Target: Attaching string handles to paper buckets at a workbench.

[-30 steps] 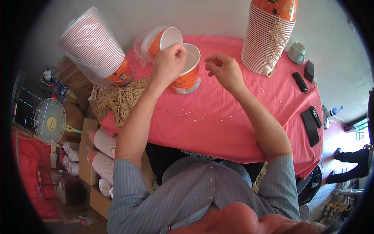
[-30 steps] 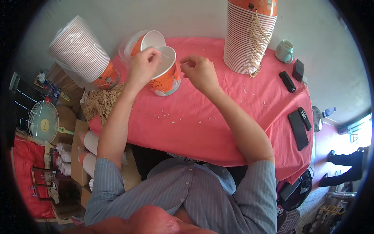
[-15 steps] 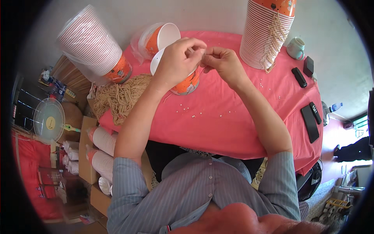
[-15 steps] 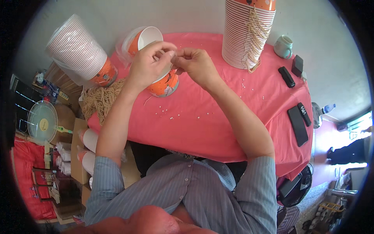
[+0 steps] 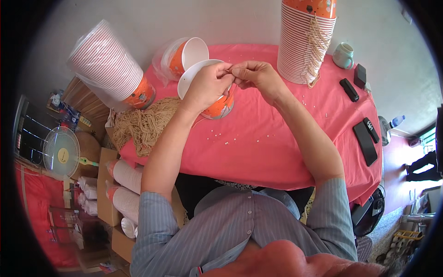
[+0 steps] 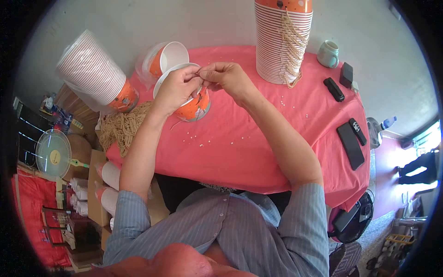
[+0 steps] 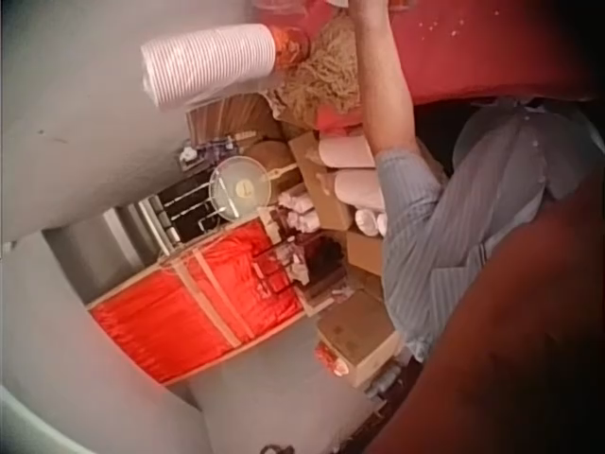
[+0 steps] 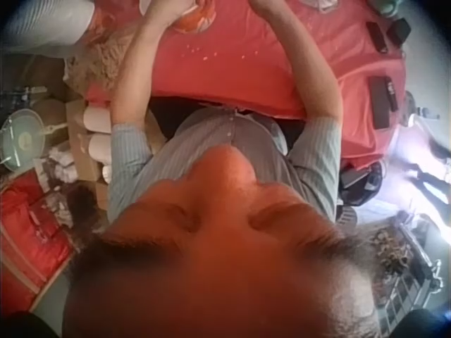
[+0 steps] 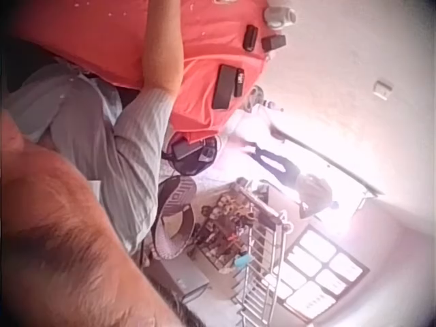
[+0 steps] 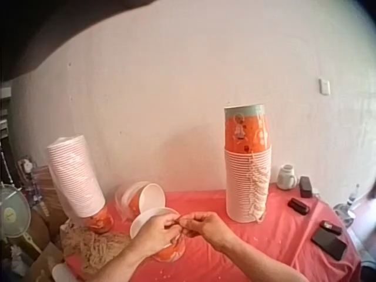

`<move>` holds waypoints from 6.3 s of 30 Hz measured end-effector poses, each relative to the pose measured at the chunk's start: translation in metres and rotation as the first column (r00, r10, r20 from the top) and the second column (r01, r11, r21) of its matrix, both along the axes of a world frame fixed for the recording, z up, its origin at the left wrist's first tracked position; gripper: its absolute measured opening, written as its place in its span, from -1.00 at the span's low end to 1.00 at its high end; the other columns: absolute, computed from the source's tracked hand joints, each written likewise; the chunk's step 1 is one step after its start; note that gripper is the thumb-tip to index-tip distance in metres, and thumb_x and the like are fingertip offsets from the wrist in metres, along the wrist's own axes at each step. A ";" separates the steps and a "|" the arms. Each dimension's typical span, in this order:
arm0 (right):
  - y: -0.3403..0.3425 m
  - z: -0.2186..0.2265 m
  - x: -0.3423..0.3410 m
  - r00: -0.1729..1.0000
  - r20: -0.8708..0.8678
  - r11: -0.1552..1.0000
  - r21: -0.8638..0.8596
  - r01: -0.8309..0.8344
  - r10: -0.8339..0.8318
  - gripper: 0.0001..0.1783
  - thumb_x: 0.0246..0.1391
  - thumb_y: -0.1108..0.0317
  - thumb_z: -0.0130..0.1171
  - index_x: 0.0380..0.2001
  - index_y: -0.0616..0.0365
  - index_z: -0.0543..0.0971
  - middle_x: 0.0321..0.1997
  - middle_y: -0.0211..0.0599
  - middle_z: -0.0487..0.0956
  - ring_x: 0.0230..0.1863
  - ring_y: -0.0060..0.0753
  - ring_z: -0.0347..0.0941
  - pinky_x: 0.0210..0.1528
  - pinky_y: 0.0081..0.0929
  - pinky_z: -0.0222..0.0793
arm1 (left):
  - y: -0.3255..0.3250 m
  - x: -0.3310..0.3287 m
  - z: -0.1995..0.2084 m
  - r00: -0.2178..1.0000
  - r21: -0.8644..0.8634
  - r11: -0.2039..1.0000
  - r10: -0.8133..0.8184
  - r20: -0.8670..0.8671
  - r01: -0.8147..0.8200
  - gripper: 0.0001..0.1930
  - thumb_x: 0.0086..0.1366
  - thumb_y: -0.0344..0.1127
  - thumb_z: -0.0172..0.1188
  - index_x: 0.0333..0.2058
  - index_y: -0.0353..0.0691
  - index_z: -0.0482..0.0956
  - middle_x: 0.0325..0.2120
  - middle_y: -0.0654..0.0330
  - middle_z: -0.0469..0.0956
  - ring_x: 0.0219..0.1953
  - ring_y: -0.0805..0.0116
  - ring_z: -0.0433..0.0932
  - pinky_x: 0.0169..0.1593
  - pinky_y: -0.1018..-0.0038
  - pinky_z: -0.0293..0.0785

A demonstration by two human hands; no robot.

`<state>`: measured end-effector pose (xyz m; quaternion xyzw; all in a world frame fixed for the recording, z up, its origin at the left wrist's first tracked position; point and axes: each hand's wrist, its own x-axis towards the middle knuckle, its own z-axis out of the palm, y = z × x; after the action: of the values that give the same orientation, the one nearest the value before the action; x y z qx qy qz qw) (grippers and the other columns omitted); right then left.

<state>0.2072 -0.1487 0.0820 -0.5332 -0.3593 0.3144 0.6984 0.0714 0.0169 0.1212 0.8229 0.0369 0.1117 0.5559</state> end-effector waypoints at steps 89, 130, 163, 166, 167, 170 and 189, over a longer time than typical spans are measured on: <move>-0.006 0.016 -0.013 0.617 0.762 0.963 0.033 0.267 -0.197 -0.85 0.29 0.34 0.45 -0.17 0.16 0.81 -0.14 -0.24 0.74 -0.08 -0.22 0.69 0.04 -0.24 0.62 | 0.013 0.003 0.006 0.991 0.153 0.982 0.120 -0.058 -0.110 -0.76 0.56 -0.31 0.23 -0.18 -0.41 0.74 -0.44 0.26 0.72 -0.50 0.58 0.57 -0.39 0.49 0.49; 0.000 -0.002 -0.008 0.935 0.336 0.980 -0.114 0.160 -0.114 -0.81 0.37 0.32 0.42 -0.09 0.19 0.83 -0.23 -0.43 0.80 -0.22 -0.65 0.64 -0.17 -0.52 0.57 | 0.011 -0.013 0.008 0.995 0.045 0.994 0.101 0.021 -0.102 -0.74 0.56 -0.28 0.24 -0.20 -0.37 0.77 -0.39 0.24 0.73 -0.40 0.55 0.62 -0.28 0.53 0.57; 0.005 -0.009 -0.019 0.510 0.807 0.932 0.131 0.338 -0.298 -0.81 0.42 0.27 0.25 -0.07 0.01 0.79 -0.24 -0.22 0.81 -0.24 -0.07 0.75 -0.18 -0.09 0.66 | 0.018 -0.013 0.011 0.998 0.560 0.827 0.058 0.005 -0.051 -0.72 0.48 -0.24 0.20 -0.26 -0.35 0.76 -0.55 0.01 0.65 -0.52 0.24 0.62 -0.35 0.25 0.53; 0.003 -0.009 -0.016 0.577 0.781 0.954 0.079 0.288 -0.239 -0.83 0.42 0.34 0.28 -0.04 0.10 0.76 -0.25 -0.23 0.79 -0.29 -0.16 0.72 -0.16 -0.20 0.62 | 0.013 -0.015 0.016 0.993 0.564 0.825 0.098 -0.071 -0.041 -0.72 0.48 -0.24 0.21 -0.23 -0.34 0.77 -0.54 0.03 0.67 -0.51 0.27 0.62 -0.34 0.27 0.54; 0.003 -0.006 -0.017 0.578 0.780 0.955 0.078 0.288 -0.238 -0.83 0.42 0.34 0.28 -0.04 0.10 0.76 -0.25 -0.23 0.79 -0.29 -0.16 0.72 -0.16 -0.20 0.62 | 0.012 -0.016 0.016 0.993 0.564 0.825 0.098 -0.073 -0.040 -0.72 0.48 -0.24 0.21 -0.23 -0.34 0.77 -0.54 0.03 0.67 -0.51 0.27 0.62 -0.34 0.27 0.54; 0.002 -0.002 -0.017 0.765 0.632 0.976 -0.060 0.208 -0.124 -0.83 0.44 0.36 0.26 -0.07 0.16 0.75 -0.30 -0.28 0.77 -0.32 -0.37 0.66 -0.18 -0.29 0.59 | 0.011 -0.017 0.016 0.992 0.538 0.842 0.100 -0.071 -0.047 -0.74 0.48 -0.25 0.23 -0.23 -0.35 0.76 -0.54 0.06 0.68 -0.51 0.29 0.62 -0.35 0.27 0.52; 0.005 -0.010 0.001 0.995 -0.009 0.991 -0.098 -0.097 0.096 -0.77 0.44 0.38 0.24 0.01 0.22 0.76 -0.06 -0.32 0.79 -0.03 -0.47 0.72 0.09 -0.41 0.66 | 0.012 -0.014 0.011 0.986 0.487 0.870 0.137 -0.094 -0.075 -0.77 0.57 -0.34 0.21 -0.12 -0.44 0.71 -0.44 0.28 0.66 -0.38 0.59 0.61 -0.34 0.51 0.60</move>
<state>0.2086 -0.1435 0.0721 -0.5482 -0.3673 0.3662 0.6561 0.0570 0.0285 0.1325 0.9372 0.0880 0.0959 0.3236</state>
